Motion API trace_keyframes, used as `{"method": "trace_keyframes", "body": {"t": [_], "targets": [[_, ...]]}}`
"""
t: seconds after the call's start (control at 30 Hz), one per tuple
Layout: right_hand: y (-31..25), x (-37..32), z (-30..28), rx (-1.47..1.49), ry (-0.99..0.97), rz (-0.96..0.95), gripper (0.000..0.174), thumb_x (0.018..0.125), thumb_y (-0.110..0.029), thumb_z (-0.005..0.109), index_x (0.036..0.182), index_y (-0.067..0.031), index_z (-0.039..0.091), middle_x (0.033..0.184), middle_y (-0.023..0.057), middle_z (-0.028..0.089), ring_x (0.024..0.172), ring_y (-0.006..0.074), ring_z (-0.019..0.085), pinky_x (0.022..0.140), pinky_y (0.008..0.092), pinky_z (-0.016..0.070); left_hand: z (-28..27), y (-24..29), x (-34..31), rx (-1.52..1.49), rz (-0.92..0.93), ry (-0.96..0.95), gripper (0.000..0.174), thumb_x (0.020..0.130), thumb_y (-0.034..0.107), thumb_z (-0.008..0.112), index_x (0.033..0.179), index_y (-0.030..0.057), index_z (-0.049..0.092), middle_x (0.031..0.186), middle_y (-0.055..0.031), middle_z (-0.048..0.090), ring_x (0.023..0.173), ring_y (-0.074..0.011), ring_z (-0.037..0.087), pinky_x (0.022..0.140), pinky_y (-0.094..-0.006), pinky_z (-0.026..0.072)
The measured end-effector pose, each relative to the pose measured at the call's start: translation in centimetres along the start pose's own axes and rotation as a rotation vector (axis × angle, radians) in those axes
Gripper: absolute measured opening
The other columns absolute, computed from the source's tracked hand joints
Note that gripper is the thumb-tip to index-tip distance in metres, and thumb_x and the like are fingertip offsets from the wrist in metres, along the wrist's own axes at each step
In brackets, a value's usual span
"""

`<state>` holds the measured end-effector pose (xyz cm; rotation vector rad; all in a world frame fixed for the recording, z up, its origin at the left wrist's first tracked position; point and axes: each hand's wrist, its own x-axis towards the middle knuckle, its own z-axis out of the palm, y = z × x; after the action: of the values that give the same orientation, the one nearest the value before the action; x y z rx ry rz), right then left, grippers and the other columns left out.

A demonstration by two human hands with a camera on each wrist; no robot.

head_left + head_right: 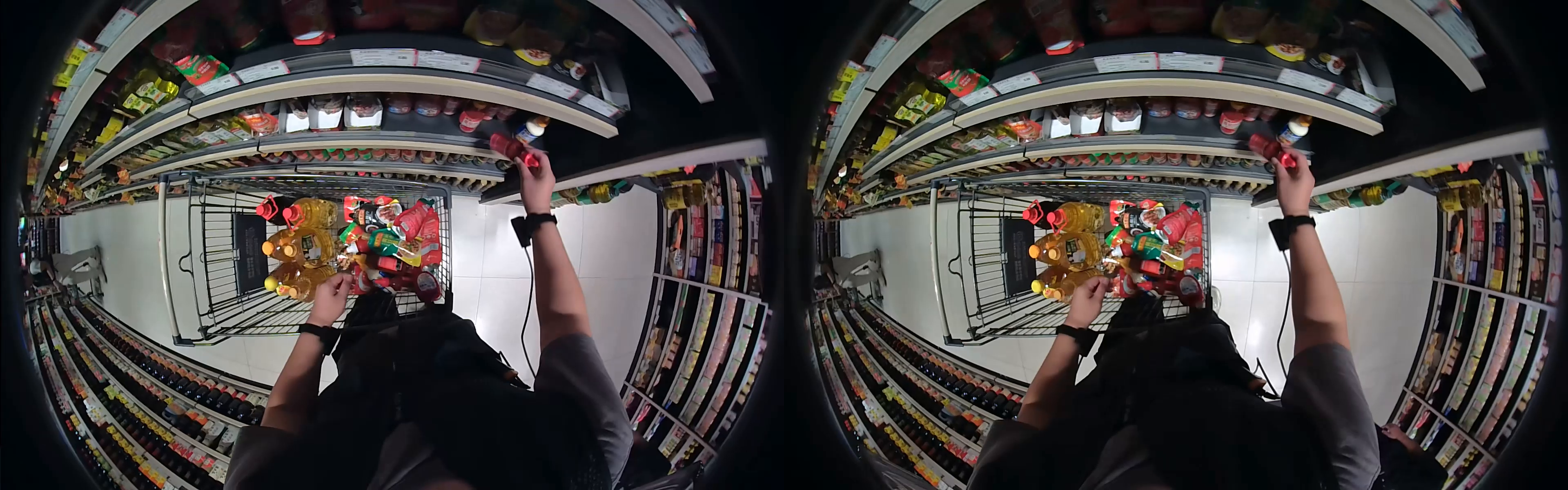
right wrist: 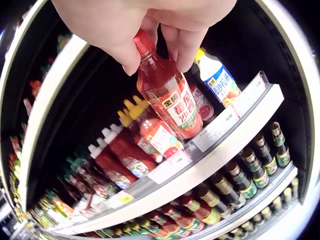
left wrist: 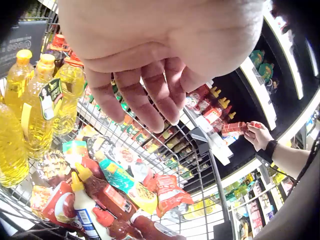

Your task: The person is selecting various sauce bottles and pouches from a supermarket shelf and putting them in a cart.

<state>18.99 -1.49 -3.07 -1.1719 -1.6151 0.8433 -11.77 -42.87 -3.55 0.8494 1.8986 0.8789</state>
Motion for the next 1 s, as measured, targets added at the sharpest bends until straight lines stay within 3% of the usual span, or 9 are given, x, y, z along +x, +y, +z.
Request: {"method": "trace_keyframes", "body": {"t": [0.2, 0.27, 0.4, 0.47, 0.63, 0.77, 0.83, 0.93, 1.0], "targets": [[-4.5, -10.4, -6.4, 0.186, -0.185, 0.249, 0.026, 0.084, -0.003, 0.075, 0.107, -0.0013, 0.062, 0.100, 0.0053, 0.070, 0.089, 0.0103, 0.063, 0.079, 0.0241, 0.0517, 5.9, 5.8, -0.4, 0.042, 0.112, -0.144, 0.024, 0.095, 0.020, 0.065, 0.109, -0.0004, 0.065, 0.102, -0.0106, 0.069, 0.094, -0.0183, 0.066, 0.085, -0.0296, 0.0503], [-3.8, -17.3, -9.9, 0.432, -0.390, 0.426, 0.025, 0.083, -0.001, 0.076, 0.105, -0.0016, 0.063, 0.098, 0.0055, 0.070, 0.085, 0.0097, 0.064, 0.076, 0.0239, 0.0525, 10.2, 9.5, -2.6, 0.242, 0.477, -0.202, 0.039, 0.085, 0.024, 0.075, 0.116, 0.0025, 0.062, 0.117, -0.0155, 0.062, 0.104, -0.0292, 0.063, 0.089, -0.0356, 0.0509], [-5.9, -23.0, -13.2, 0.586, -0.599, 0.559, 0.023, 0.084, 0.001, 0.075, 0.103, -0.0011, 0.062, 0.097, 0.0061, 0.070, 0.082, 0.0103, 0.065, 0.071, 0.0236, 0.0539, 15.9, 13.4, -4.4, 0.375, 0.708, -0.407, 0.071, 0.073, 0.032, 0.083, 0.129, 0.0033, 0.051, 0.127, -0.0187, 0.057, 0.117, -0.0371, 0.056, 0.097, -0.0416, 0.0476], [-6.1, -24.9, -14.8, 0.695, -0.719, 0.715, 0.026, 0.085, 0.000, 0.073, 0.108, -0.0027, 0.060, 0.100, 0.0071, 0.070, 0.083, 0.0111, 0.067, 0.068, 0.0255, 0.0576, 20.2, 14.9, -4.9, 0.407, 0.438, -0.736, 0.068, 0.071, 0.030, 0.084, 0.125, 0.0018, 0.053, 0.119, -0.0186, 0.062, 0.110, -0.0399, 0.060, 0.093, -0.0432, 0.0492], [-3.5, -28.8, -23.6, 0.679, -0.573, 0.789, 0.027, 0.095, -0.013, 0.064, 0.120, -0.0035, 0.057, 0.104, 0.0079, 0.069, 0.083, 0.0146, 0.069, 0.068, 0.0258, 0.0576, 27.8, 11.7, -7.9, 0.155, 0.323, -0.770, 0.052, 0.078, 0.013, 0.078, 0.122, 0.0032, 0.052, 0.104, -0.0068, 0.062, 0.097, -0.0161, 0.061, 0.085, -0.0321, 0.0506], [2.4, -31.7, -27.5, 0.409, -0.368, 0.758, 0.027, 0.100, -0.023, 0.056, 0.118, -0.0020, 0.057, 0.102, 0.0092, 0.069, 0.080, 0.0157, 0.068, 0.071, 0.0264, 0.0540, 27.2, 11.7, -7.2, -0.444, -0.158, -0.652, 0.035, 0.085, 0.006, 0.069, 0.117, 0.0040, 0.055, 0.093, -0.0046, 0.064, 0.077, -0.0138, 0.064, 0.062, -0.0294, 0.0551], [5.4, -34.6, -29.9, 0.281, -0.268, 0.778, 0.025, 0.098, -0.025, 0.058, 0.105, -0.0005, 0.062, 0.091, 0.0083, 0.069, 0.074, 0.0149, 0.066, 0.068, 0.0256, 0.0532, 26.9, 12.3, -7.8, -0.585, -0.159, -0.608, 0.026, 0.091, 0.022, 0.067, 0.108, 0.0051, 0.057, 0.084, -0.0071, 0.065, 0.066, -0.0188, 0.066, 0.058, -0.0312, 0.0554], [9.1, -37.9, -33.7, 0.039, -0.286, 0.710, 0.028, 0.097, -0.026, 0.059, 0.094, 0.0017, 0.064, 0.082, 0.0100, 0.068, 0.071, 0.0166, 0.066, 0.063, 0.0285, 0.0525, 26.9, 14.9, -8.3, -0.768, -0.232, -0.501, 0.043, 0.096, 0.050, 0.056, 0.102, 0.0075, 0.058, 0.079, -0.0085, 0.065, 0.060, -0.0219, 0.065, 0.055, -0.0333, 0.0549], [11.3, -40.0, -35.3, -0.354, -0.537, 0.648, 0.033, 0.096, -0.029, 0.061, 0.095, 0.0031, 0.066, 0.082, 0.0120, 0.069, 0.069, 0.0179, 0.065, 0.065, 0.0325, 0.0526, 26.1, 19.6, -10.3, -0.853, -0.226, -0.443, 0.060, 0.096, 0.065, 0.041, 0.103, 0.0088, 0.058, 0.079, -0.0076, 0.064, 0.062, -0.0222, 0.063, 0.058, -0.0354, 0.0545]]}}
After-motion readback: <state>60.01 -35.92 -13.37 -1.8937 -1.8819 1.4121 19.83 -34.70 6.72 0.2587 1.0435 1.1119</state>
